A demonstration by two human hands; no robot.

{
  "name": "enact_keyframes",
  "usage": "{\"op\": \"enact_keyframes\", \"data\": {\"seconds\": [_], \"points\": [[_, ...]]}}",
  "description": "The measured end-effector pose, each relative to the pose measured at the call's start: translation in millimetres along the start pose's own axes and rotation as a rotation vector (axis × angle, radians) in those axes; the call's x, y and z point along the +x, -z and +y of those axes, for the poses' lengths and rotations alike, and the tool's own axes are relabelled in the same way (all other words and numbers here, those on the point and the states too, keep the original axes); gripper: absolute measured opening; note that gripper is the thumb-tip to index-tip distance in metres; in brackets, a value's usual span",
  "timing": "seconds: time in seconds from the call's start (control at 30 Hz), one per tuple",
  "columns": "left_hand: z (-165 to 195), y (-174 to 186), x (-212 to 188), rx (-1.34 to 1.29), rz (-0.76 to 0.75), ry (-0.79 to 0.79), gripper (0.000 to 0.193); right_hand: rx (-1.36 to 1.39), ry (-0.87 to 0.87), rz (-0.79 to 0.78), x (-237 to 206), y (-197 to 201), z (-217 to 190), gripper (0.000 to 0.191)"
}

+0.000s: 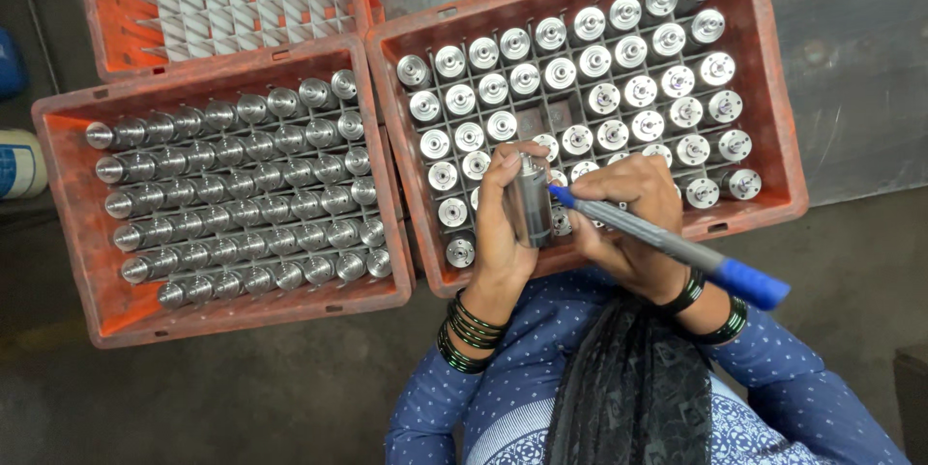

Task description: The person repeatedly picks up small cylindrical metal parts from an orange crate, marks them with a blue marker, and places them back into the crate. The action is performed one at a time in a repetitive sequence.

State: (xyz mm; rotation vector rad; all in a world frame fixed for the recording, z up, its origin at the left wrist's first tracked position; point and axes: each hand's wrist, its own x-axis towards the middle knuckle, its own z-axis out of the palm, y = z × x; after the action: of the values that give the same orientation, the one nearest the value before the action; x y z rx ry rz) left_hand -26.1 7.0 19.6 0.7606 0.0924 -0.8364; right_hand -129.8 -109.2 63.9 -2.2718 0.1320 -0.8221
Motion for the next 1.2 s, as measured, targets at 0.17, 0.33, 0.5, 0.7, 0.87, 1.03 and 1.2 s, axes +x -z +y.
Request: {"op": "enact_keyframes", "data": {"seconds": [0.17,0.33,0.5,0.7,0.87,1.03,1.2], "points": [[1.6,0.4,1.3,-0.021,0.019,0.017,0.027,0.002,0.044,-0.028,-9.5,-4.3,-5.0,0.033],[-0.4,-1.5,0.4,0.016,-0.019,0.002,0.037,0.007,0.017,0.021,-10.3,1.5,9.3,0.031],[-1.0,-3.2,0.8,-0.111,-0.010,0.014,0.038,-0.017,0.061,-0.034,-15.2,-4.1,5.2,0.029],[-3.3,-4.3,0.4,0.001,-0.036,-0.027,0.037,-0.006,0.057,-0.020,-11.5,2.3,4.0,0.031],[-11.5,-0.7,4.4,-0.061,-0.033,0.006,0.038,-0.091,0.078,-0.046,-2.6,7.3,3.1,0.032],[-12.4,-1.4,11.9,-0.240,-0.096,0.076,0.037,-0.080,-0.012,-0.186,-14.1,11.9,-1.1,0.032],[2.3,-14.5,8.9,-0.441,-0.045,0.295,0.050,0.210,-0.110,0.105,-28.6,21.4,29.4,0.025]]}}
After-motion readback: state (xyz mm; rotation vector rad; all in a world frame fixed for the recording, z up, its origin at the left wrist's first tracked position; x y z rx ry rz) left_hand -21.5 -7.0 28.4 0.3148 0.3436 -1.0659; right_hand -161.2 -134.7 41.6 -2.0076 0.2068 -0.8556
